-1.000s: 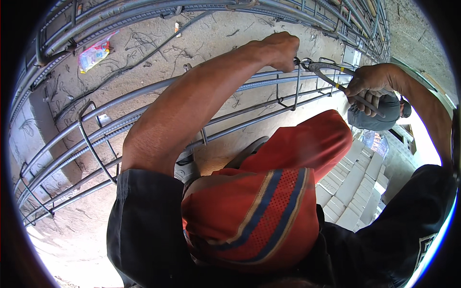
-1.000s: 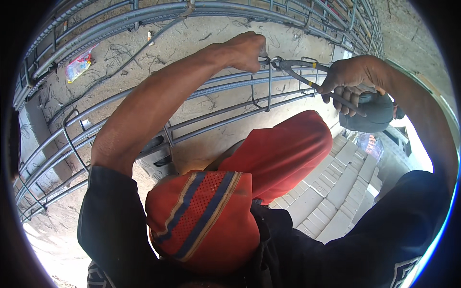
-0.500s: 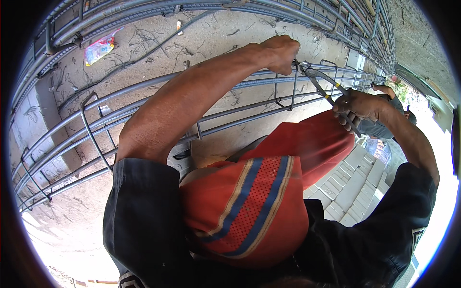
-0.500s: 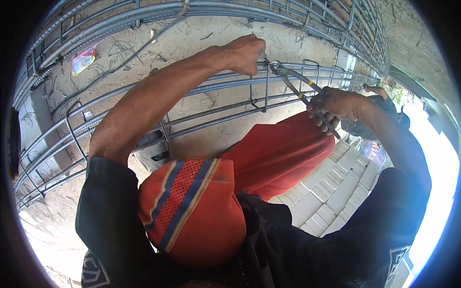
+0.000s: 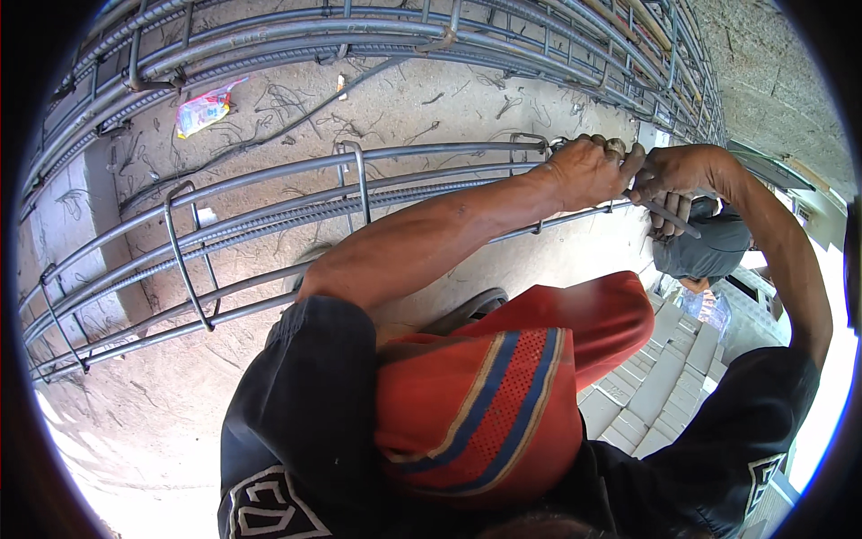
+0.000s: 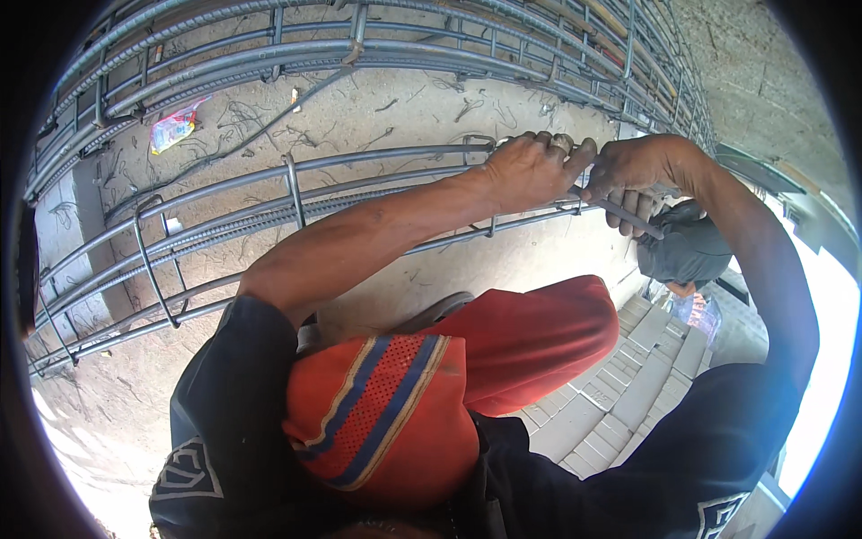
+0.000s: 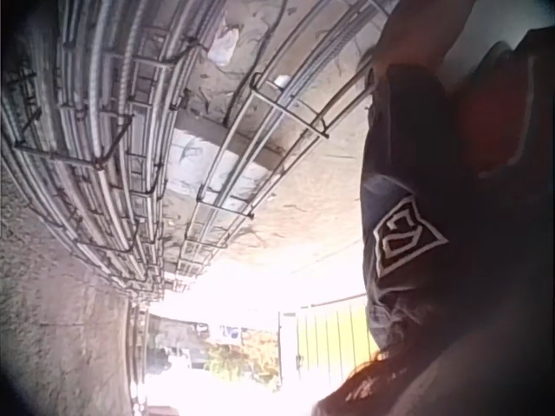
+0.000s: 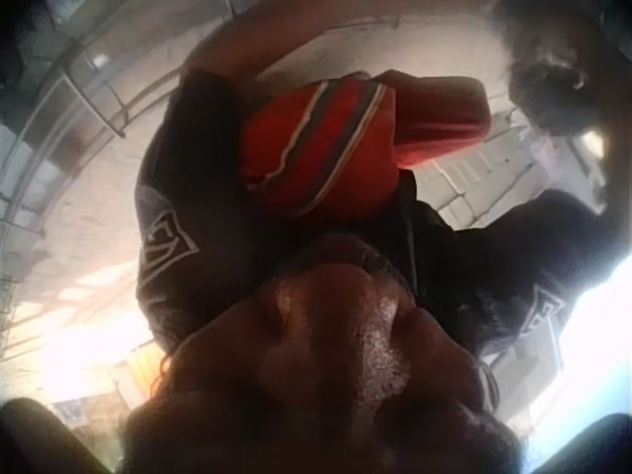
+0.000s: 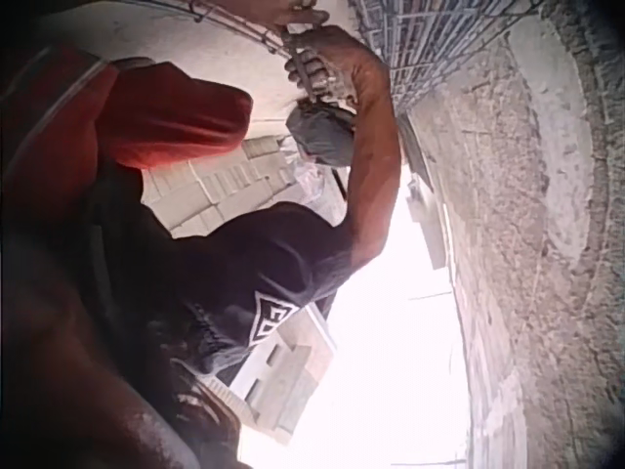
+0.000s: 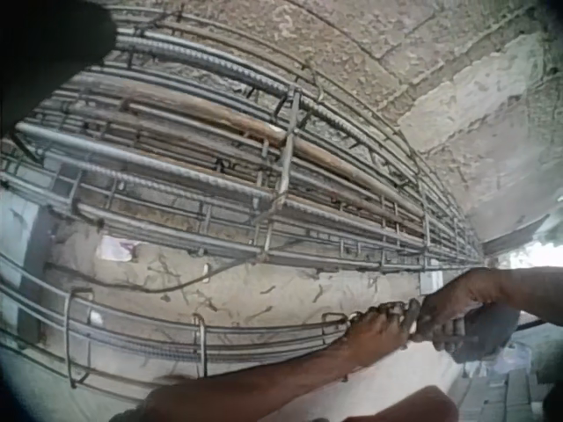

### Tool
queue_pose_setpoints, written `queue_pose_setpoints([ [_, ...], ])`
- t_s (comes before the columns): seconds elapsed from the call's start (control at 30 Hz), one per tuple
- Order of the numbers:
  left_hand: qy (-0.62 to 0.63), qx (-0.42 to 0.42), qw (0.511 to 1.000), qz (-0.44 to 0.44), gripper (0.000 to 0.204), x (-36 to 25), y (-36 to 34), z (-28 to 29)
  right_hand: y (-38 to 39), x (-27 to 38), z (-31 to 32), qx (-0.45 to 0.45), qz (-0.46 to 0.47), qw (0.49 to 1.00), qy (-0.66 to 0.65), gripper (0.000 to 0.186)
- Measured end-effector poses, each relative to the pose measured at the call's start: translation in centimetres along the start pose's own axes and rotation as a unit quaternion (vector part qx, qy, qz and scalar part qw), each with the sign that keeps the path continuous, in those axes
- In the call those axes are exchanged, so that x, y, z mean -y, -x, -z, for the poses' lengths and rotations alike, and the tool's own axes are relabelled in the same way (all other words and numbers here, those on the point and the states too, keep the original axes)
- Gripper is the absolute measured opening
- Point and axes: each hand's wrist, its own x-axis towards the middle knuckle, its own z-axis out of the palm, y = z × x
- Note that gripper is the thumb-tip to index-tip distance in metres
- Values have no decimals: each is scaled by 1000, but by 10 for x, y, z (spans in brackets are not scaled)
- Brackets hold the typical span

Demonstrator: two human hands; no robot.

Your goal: The person secures metal rebar together to form a cage using wire and a pair of pincers, pulling and twisting wire at multiple connection points along the structure.

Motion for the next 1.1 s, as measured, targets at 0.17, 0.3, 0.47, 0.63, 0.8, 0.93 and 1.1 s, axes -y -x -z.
queue_pose_setpoints([
  [0.17, -18, -126, 991, 31, 53, 16, 16, -3, 20, 5, -60, -507, 164, 658, 532, 61],
  [0.3, 3, -125, 992, 32, 49, 2, 2, -5, 8, -52, -60, -608, 144, 483, 614, 68],
  [0.47, -32, -138, 984, 108, 60, -2, 17, -16, -16, -42, -35, -548, 161, 567, 593, 53],
  [0.63, -31, -247, 966, 63, 71, -29, -4, -20, 22, 5, -12, -183, 64, 947, 256, 32],
  [0.8, 127, -101, 984, 67, 67, -17, -20, -10, 21, 3, 12, -10, -30, 992, -124, 45],
  [0.93, 88, -128, 987, 36, 66, -3, -25, -27, 24, 9, -10, -211, 104, 936, 262, 54],
  [1.1, 136, -103, 982, 83, 61, 2, -28, -9, 11, -33, -43, -613, 138, 407, 663, 81],
])
